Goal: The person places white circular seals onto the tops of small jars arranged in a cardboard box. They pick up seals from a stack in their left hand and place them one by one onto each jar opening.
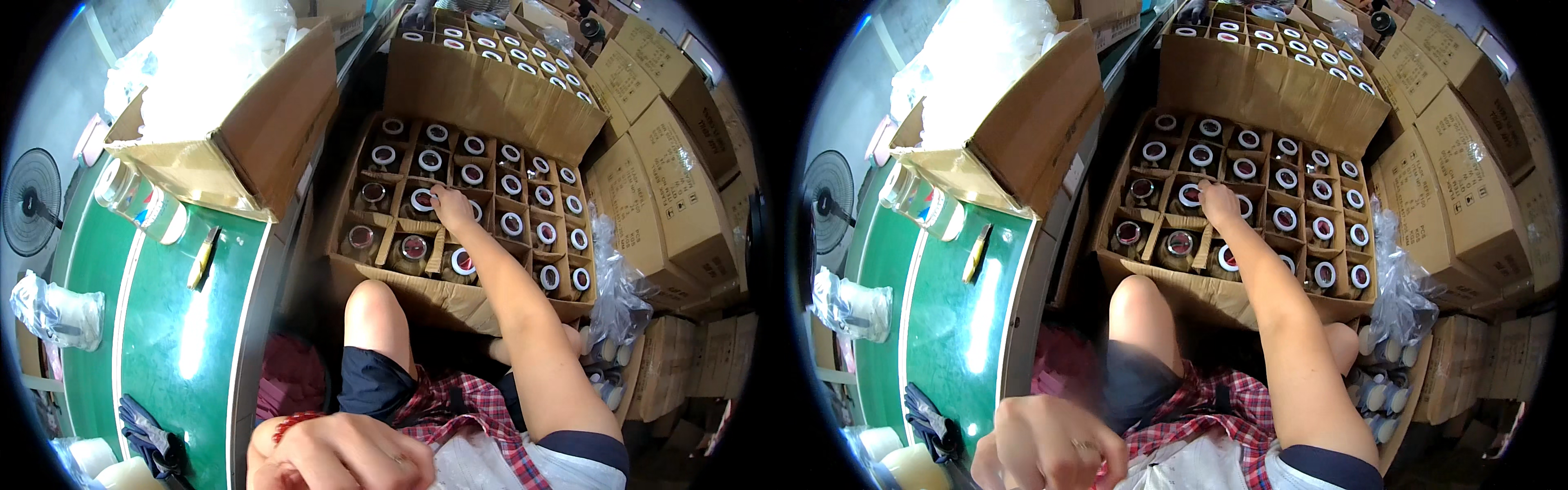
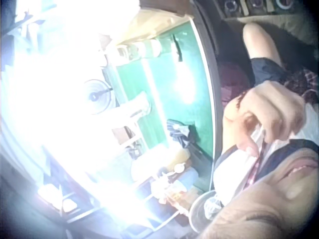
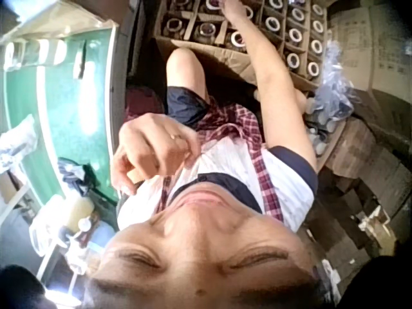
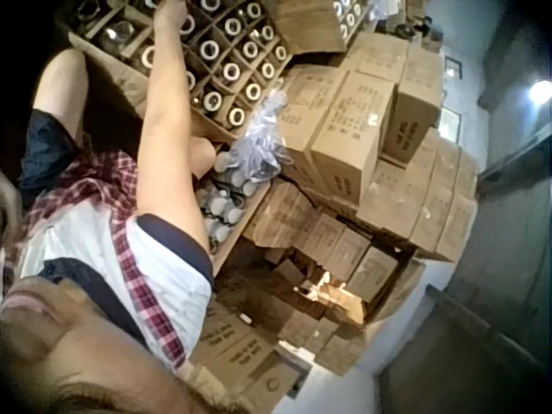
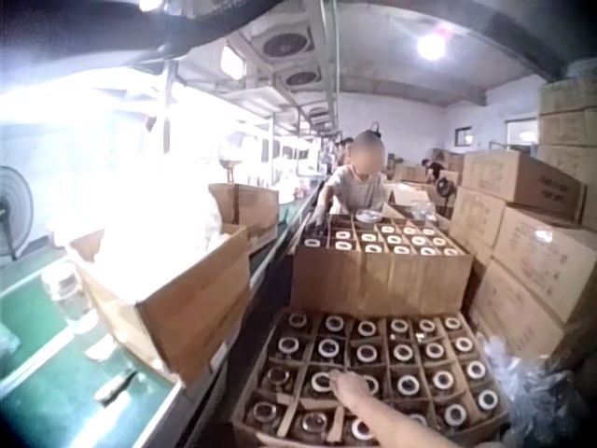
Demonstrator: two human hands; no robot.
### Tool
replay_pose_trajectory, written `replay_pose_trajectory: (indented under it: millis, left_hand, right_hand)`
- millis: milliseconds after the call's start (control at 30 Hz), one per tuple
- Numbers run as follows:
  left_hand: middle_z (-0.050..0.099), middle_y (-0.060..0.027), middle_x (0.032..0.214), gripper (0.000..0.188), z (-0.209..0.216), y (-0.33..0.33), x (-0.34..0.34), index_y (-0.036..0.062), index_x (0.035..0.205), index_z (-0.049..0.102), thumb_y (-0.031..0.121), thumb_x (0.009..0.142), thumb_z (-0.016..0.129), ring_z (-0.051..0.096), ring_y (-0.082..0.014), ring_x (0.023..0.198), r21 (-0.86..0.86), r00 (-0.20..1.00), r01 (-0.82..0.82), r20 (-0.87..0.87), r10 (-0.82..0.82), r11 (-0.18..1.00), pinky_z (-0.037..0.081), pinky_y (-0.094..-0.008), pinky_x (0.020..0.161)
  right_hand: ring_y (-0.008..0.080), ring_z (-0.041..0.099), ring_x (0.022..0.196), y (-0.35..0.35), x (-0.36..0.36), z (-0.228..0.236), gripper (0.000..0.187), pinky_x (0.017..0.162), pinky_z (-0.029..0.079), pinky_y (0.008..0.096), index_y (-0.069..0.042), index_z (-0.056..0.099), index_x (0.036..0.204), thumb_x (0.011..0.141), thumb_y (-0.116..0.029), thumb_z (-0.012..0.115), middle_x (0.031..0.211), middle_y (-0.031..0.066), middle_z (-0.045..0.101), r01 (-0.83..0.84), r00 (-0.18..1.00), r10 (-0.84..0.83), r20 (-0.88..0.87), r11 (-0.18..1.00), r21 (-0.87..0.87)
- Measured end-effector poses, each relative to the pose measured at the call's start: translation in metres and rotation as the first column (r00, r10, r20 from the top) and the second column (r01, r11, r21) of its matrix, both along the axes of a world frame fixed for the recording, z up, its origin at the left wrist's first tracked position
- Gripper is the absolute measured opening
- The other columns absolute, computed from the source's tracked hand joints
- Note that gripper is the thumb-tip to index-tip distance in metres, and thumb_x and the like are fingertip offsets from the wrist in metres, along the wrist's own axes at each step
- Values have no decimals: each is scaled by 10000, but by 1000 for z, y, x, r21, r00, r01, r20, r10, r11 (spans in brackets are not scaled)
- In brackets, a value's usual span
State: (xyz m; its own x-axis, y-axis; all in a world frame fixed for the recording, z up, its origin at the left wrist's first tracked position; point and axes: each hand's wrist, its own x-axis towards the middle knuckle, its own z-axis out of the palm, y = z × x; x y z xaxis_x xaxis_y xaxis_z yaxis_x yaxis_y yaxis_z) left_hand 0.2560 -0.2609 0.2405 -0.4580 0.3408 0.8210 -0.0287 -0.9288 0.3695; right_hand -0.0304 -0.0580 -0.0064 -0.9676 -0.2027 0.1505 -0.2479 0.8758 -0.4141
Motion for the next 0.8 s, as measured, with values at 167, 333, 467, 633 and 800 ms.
replay_pose_trajectory:
  millis: [167, 333, 467, 633, 800]
  left_hand:
    - [494, -23, 602, 239, 18, -33, 22, 84, 663, 502, 198, 816, 646, 503, -189, 477, -394, 681, -664, 34, 732, 636, 456, -373, 585]
    - [536, -69, 770, 220, 34, -109, 0, 53, 844, 539, 261, 917, 537, 493, -129, 671, -481, 128, -861, -516, 847, -163, 432, -329, 718]
    - [546, -64, 934, 240, 72, -166, -49, 3, 974, 576, 235, 937, 526, 522, -131, 835, -477, -135, -726, -608, 782, -496, 411, -290, 838]
    - [610, -76, 964, 307, 102, -227, -152, 16, 1115, 582, 232, 898, 597, 566, -133, 901, -354, -267, -556, -781, 565, -752, 449, -248, 803]
    - [517, -214, 1284, 625, 88, -304, -237, -36, 1291, 462, 329, 832, 678, 531, -307, 1144, -206, 64, -395, -978, 197, -895, 432, -370, 969]
  right_hand:
    - [354, 581, 1012, 0, -15, -5, 228, 821, 495, 441, -75, 644, 1026, 823, -140, 565, 1120, 179, 594, -80, 993, 97, -68, 973, 215]
    - [334, 527, 1111, 16, -8, -23, 235, 906, 451, 426, -69, 646, 1013, 795, -137, 593, 1232, 163, 533, -231, 945, 289, -153, 921, 313]
    - [327, 513, 1132, 6, 17, -3, 221, 935, 415, 456, -69, 653, 990, 794, -159, 603, 1253, 150, 537, -306, 937, 336, -95, 921, 242]
    - [324, 495, 1167, -3, 8, 3, 216, 966, 381, 481, -76, 679, 984, 798, -117, 577, 1347, 131, 473, -343, 923, 383, -24, 852, 396]
    - [301, 534, 1143, -19, -3, -1, 291, 959, 384, 491, -97, 629, 1070, 782, -88, 588, 1370, 94, 471, -390, 917, 382, 111, 809, 439]
